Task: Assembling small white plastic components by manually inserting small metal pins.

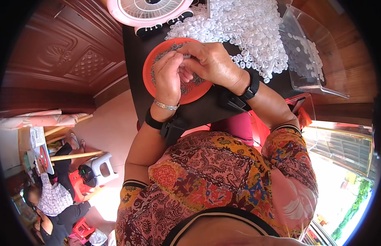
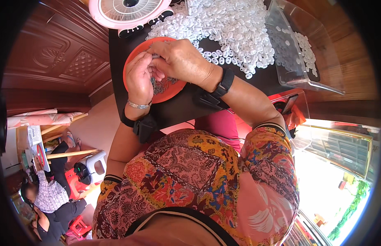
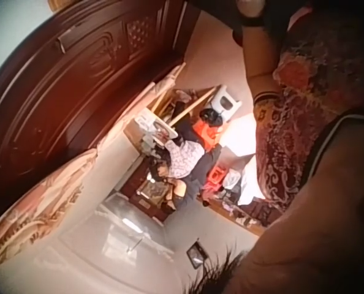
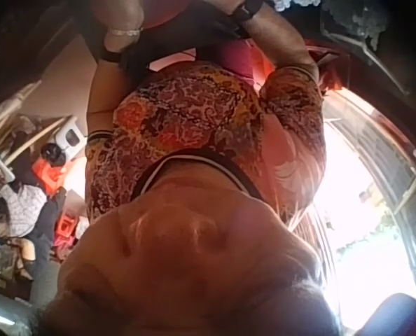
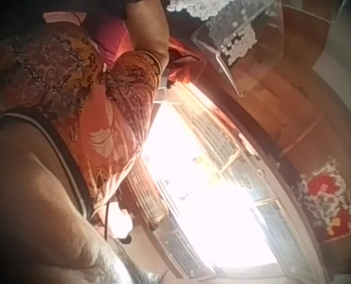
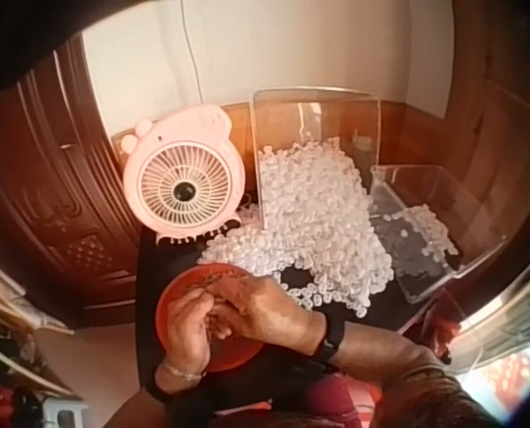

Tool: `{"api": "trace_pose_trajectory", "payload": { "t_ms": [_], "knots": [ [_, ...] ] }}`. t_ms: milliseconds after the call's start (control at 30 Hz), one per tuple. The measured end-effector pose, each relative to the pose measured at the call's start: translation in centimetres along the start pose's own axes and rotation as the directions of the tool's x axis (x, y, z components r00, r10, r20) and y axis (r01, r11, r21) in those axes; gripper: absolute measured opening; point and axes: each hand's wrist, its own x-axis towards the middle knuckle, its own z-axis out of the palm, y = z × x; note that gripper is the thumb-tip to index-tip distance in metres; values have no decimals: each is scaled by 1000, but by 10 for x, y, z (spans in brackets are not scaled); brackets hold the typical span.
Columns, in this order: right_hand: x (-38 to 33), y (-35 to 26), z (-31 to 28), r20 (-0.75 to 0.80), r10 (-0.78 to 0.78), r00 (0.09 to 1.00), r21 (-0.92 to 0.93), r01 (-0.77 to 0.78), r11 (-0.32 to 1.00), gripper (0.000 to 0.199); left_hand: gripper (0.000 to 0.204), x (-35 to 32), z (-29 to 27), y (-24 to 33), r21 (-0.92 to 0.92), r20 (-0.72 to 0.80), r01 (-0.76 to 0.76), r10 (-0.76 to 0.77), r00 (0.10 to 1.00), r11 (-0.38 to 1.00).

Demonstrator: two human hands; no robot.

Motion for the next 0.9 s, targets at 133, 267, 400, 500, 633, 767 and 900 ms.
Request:
{"api": "trace_pose_trajectory", "payload": {
  "t_ms": [133, 267, 400, 500, 633, 767, 900],
  "knots": [
    [1, -1, -1, 12, 2, 1000, 4, -2, 1000, 18, 29, -1, 0, 1, -10, 5, 7, -7, 1000, 1000],
    [3, 0, 0, 10, -9, 1000, -14, 9, 1000, 23, 28, 2, -4, -5, 16, -2, -43, 43, 999, 999],
    [2, 6, 4, -41, 97, 994, 197, -87, 977, 25, 31, 3, -1, -4, 29, -39, -81, 82, 996, 996],
    [3, 5, -1, 21, 145, 989, 247, -146, 958, 28, 29, 5, -4, -4, 50, -30, -95, 97, 995, 994],
    [3, -2, -12, 71, 141, 988, 270, -155, 950, 27, 28, 3, 2, 0, 44, -31, -113, 114, 993, 993],
    [4, -2, -20, -43, 62, 997, 102, -57, 993, 29, 26, -1, 1, 4, 30, -56, -94, 96, 994, 995],
    [14, 3, -66, -378, -111, 919, -245, 16, 969, 24, 29, -1, -1, 4, 64, -32, -107, 110, 993, 992]
  ]
}}
